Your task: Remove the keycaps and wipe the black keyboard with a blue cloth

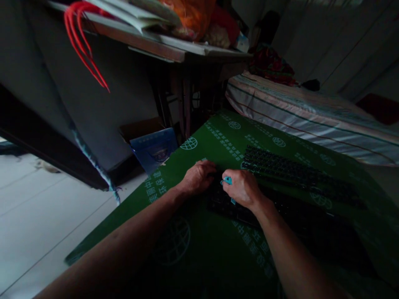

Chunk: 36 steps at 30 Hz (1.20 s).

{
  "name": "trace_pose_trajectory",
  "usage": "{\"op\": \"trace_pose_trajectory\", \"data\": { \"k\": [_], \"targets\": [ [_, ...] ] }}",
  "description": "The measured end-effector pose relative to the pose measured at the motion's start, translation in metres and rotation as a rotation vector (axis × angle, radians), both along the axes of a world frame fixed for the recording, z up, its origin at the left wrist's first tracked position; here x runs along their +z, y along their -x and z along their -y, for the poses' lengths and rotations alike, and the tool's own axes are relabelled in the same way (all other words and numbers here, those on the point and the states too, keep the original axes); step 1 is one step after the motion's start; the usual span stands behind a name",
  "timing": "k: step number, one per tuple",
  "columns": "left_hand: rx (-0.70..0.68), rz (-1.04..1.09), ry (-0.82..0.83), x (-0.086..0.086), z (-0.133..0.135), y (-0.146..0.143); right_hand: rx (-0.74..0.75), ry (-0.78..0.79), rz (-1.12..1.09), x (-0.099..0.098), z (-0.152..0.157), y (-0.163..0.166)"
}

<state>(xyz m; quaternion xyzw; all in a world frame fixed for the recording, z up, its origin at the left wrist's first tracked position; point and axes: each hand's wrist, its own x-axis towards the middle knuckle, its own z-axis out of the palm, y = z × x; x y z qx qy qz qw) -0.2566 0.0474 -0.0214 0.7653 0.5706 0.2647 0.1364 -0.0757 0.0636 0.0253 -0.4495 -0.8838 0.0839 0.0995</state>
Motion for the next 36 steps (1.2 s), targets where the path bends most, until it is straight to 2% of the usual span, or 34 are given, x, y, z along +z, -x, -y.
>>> {"op": "trace_pose_trajectory", "data": {
  "k": [8, 19, 23, 31, 36],
  "targets": [
    [-0.025, 0.015, 0.009, -0.001, 0.005, -0.002, 0.038, -0.038, 0.119, 0.002, 0.001, 0.012],
    [-0.096, -0.024, -0.03, 0.004, 0.01, -0.007, 0.026, -0.121, 0.122, -0.002, 0.008, 0.019],
    [-0.111, -0.009, -0.028, 0.003, 0.008, -0.006, 0.034, -0.141, 0.098, -0.004, 0.009, 0.018],
    [-0.135, 0.035, -0.009, 0.003, 0.006, -0.003, 0.032, -0.11, -0.09, -0.016, 0.0, 0.006],
    [-0.128, 0.053, 0.008, 0.003, 0.005, -0.003, 0.021, -0.106, -0.016, -0.013, 0.0, 0.007]
  ]
}}
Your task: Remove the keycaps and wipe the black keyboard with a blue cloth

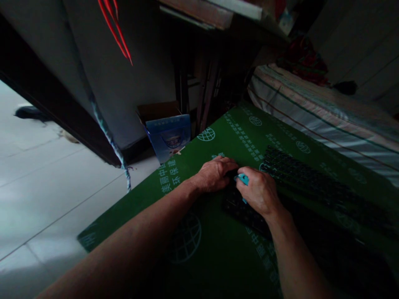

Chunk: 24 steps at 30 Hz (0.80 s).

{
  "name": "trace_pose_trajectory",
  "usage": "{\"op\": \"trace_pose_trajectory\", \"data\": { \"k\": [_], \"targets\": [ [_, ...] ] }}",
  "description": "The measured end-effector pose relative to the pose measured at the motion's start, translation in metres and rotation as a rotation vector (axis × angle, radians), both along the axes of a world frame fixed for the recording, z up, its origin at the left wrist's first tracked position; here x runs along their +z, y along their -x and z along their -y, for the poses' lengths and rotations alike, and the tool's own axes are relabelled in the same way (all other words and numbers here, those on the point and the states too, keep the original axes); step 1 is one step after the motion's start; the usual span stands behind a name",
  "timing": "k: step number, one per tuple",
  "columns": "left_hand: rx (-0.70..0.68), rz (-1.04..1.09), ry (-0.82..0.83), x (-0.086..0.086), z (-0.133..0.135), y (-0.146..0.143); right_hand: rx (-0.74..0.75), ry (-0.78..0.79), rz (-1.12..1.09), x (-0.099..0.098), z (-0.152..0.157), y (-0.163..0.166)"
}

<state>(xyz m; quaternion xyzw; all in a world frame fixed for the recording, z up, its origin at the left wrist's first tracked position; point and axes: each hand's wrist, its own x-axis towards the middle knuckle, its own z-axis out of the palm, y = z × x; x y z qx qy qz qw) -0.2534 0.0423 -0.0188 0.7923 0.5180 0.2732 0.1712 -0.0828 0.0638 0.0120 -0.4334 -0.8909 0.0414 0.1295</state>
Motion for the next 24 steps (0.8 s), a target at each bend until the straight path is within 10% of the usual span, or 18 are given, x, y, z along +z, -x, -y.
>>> {"op": "trace_pose_trajectory", "data": {
  "k": [24],
  "targets": [
    [-0.009, 0.024, 0.037, 0.0029, -0.0018, 0.003, -0.024, -0.041, 0.075, 0.0039, -0.0028, -0.0012]
  ]
}}
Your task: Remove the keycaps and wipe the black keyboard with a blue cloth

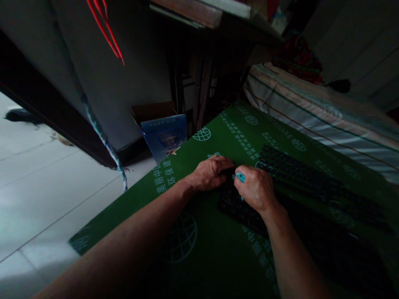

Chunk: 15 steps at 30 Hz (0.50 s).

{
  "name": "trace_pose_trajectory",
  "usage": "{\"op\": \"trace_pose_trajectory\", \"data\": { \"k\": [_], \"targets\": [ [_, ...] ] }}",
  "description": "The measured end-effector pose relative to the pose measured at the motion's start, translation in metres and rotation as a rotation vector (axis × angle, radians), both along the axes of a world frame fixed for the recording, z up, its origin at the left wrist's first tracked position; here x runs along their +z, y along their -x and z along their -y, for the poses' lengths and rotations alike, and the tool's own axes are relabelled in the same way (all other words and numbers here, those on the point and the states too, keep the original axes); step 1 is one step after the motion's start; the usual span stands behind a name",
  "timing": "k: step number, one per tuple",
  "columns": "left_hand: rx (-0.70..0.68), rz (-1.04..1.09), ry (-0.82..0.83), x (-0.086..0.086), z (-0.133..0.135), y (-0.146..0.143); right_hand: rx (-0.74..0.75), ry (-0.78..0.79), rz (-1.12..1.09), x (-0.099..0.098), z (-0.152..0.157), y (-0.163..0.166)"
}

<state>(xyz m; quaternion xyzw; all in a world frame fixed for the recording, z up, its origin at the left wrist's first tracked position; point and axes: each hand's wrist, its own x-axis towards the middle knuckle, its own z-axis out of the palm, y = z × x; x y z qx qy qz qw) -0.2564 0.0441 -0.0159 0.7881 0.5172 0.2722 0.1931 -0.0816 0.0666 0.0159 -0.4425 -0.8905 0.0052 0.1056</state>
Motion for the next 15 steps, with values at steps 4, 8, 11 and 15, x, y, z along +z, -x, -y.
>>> {"op": "trace_pose_trajectory", "data": {
  "k": [4, 8, 11, 15],
  "targets": [
    [-0.006, -0.002, -0.016, -0.0014, -0.0009, -0.0002, 0.01, -0.014, -0.005, -0.0013, -0.0002, -0.0001],
    [0.003, 0.001, -0.024, -0.0007, -0.0005, -0.0008, -0.018, -0.001, 0.028, 0.0012, 0.0017, 0.0012],
    [0.014, -0.009, -0.028, 0.0001, 0.0, -0.0007, -0.019, -0.006, 0.002, 0.0011, 0.0022, 0.0013],
    [0.021, -0.021, -0.04, -0.0007, -0.0003, -0.0002, -0.015, -0.019, -0.017, 0.0004, 0.0021, 0.0011]
  ]
}}
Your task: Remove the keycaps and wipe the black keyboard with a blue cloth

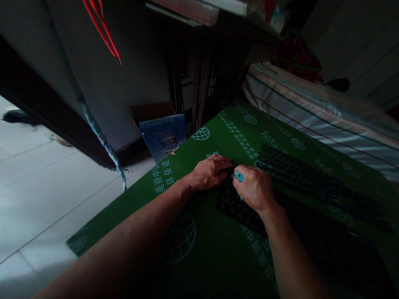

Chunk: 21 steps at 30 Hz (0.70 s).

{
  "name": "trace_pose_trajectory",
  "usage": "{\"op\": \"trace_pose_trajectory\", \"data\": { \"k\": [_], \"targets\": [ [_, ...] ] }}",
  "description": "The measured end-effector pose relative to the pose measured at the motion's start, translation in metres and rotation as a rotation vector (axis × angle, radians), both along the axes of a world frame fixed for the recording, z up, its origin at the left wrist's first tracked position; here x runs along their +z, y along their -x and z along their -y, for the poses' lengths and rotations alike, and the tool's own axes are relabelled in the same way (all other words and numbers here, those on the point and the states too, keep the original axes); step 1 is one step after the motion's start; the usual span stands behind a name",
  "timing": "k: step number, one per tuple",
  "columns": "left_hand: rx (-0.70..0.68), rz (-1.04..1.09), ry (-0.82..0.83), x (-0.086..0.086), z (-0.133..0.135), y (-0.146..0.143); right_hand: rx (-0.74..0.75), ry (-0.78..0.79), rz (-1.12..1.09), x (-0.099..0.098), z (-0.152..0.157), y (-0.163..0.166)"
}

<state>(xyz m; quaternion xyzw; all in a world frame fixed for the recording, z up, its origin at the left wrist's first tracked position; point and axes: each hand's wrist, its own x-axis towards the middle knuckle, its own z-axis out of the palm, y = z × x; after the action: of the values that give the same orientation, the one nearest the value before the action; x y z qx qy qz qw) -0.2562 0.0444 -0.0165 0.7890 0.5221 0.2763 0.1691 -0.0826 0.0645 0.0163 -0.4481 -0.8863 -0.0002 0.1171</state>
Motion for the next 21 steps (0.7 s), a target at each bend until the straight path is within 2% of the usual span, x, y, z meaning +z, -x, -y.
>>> {"op": "trace_pose_trajectory", "data": {
  "k": [5, 21],
  "targets": [
    [-0.003, 0.01, 0.009, -0.001, -0.001, 0.0, -0.01, 0.011, 0.018, -0.002, -0.001, -0.001],
    [0.006, -0.015, 0.006, 0.002, 0.0, -0.001, 0.075, -0.149, -0.127, -0.015, 0.001, -0.002]
  ]
}}
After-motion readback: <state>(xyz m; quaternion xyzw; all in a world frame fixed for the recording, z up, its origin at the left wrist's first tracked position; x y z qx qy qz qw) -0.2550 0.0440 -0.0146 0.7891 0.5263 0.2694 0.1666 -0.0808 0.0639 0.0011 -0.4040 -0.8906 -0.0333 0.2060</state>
